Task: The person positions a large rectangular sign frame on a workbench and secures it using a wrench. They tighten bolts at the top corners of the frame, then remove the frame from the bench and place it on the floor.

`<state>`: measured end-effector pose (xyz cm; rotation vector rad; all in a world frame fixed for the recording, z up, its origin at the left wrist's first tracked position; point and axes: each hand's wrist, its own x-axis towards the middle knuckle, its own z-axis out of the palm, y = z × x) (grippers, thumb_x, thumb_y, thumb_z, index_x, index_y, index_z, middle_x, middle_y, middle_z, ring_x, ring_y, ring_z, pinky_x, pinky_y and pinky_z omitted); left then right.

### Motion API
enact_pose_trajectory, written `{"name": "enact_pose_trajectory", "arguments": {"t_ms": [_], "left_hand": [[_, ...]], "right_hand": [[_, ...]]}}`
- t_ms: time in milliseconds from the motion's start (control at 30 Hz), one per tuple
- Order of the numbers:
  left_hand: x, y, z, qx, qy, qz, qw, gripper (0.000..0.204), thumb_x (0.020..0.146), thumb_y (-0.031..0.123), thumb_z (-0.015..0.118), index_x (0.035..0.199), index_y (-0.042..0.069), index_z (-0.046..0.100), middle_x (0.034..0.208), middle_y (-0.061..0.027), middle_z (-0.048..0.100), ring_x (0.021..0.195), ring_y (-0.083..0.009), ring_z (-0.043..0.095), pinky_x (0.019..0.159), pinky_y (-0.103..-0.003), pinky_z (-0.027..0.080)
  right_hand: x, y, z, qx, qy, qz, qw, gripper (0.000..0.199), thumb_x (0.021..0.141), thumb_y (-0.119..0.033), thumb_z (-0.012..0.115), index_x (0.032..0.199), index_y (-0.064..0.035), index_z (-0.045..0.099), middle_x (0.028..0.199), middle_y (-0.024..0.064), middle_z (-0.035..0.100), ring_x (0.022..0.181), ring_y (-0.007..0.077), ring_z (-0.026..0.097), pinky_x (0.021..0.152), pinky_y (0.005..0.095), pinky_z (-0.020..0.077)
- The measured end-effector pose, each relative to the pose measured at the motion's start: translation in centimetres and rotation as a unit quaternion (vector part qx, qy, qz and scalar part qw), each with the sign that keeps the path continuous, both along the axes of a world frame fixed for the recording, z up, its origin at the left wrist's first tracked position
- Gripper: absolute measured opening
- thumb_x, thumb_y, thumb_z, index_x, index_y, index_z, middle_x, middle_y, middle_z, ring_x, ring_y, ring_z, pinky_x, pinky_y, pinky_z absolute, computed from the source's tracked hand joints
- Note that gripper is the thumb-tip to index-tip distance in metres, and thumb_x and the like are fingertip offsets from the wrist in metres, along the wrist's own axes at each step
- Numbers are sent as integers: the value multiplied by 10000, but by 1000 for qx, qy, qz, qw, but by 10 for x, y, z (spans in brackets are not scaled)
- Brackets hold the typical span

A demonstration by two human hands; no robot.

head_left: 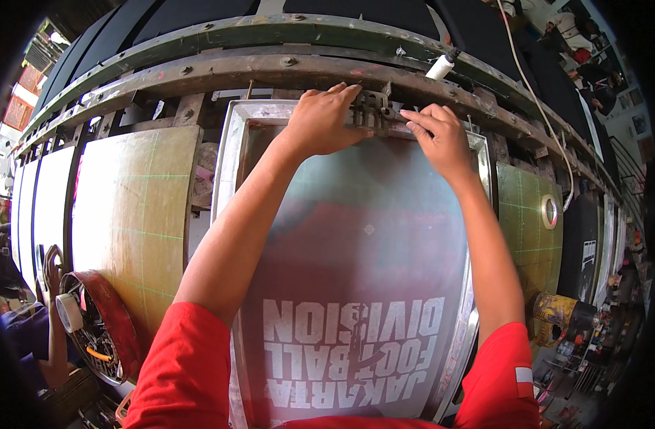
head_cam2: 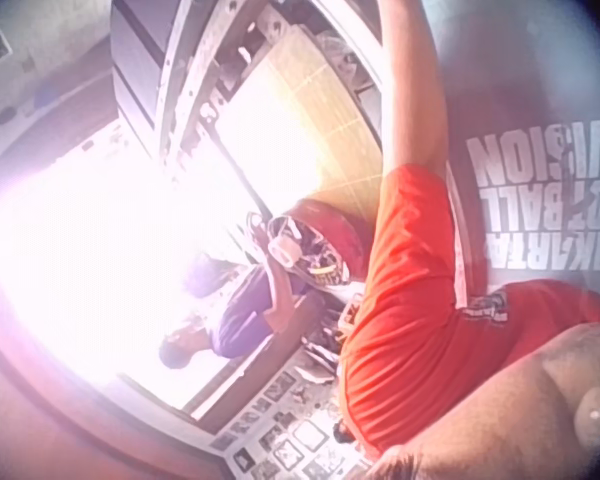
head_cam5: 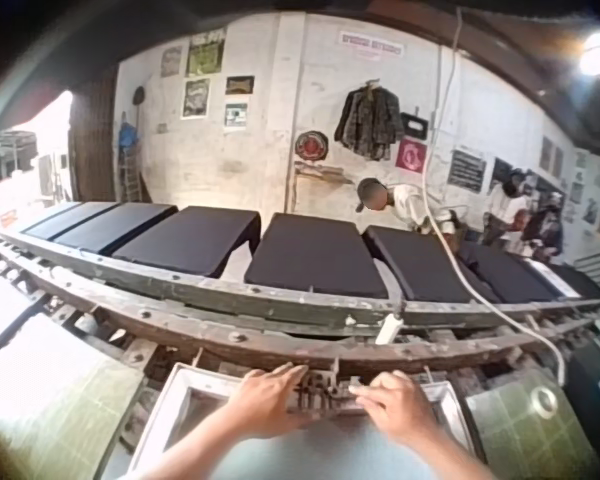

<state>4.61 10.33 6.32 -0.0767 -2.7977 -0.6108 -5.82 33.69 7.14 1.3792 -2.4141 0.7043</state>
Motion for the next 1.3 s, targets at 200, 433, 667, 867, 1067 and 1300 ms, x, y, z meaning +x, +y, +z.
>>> {"name": "enact_pose_trajectory", "arguments": {"t_ms": [200, 433, 667, 867, 1067, 1300], "left_hand": [[-2, 1, -1, -12, -6, -5, 1000, 832, 775, 477, 708, 1404, -1, 446, 1412, -227, 488, 1268, -369, 506, 1081, -450, 356], [-3, -2, -3, -18, 9, -7, 1000, 840, 759, 503, 708, 1372, -19, 468, 1370, -223, 531, 1292, -319, 502, 1063, -459, 367], [1, -1, -1, -14, 0, 1, 1000, 830, 773, 469, 710, 1400, -8, 446, 1406, -238, 491, 1270, -351, 513, 1085, -451, 347], [-2, 3, 2, -8, -13, -4, 1000, 827, 774, 465, 716, 1399, -7, 448, 1403, -234, 496, 1280, -338, 509, 1093, -445, 339], [-2, 0, -1, -24, 8, -2, 1000, 841, 760, 495, 714, 1365, -37, 471, 1347, -214, 556, 1317, -302, 483, 1065, -445, 371], [0, 1, 2, -21, -19, -2, 1000, 829, 778, 463, 721, 1407, 3, 439, 1405, -220, 498, 1284, -332, 503, 1093, -442, 341]], "right_hand": [[63, -25, 5, 8, -47, -129, 991, 269, 915, -171, 597, 1144, -41, 651, 941, 150, 626, 881, 365, 637, 752, 443, 521], [110, -48, 10, 58, -122, -160, 978, 461, 891, -52, 517, 1329, 70, 436, 1177, 299, 531, 972, 448, 618, 826, 484, 528], [50, 10, 29, -35, -134, -112, 984, 317, 883, -48, 548, 1195, -53, 606, 1089, 173, 626, 1011, 350, 617, 890, 420, 491], [-2, 12, 26, -47, -196, 47, 978, 202, 856, -111, 669, 1051, -68, 700, 940, 85, 666, 841, 219, 629, 711, 310, 477], [-30, 5, 20, 23, -123, 84, 989, 207, 842, -113, 688, 1044, -80, 721, 908, 85, 656, 839, 238, 606, 787, 330, 471], [-40, -3, 15, 20, -98, 86, 991, 206, 837, -93, 684, 1037, -93, 732, 911, 77, 647, 872, 253, 590, 825, 340, 466]]}}
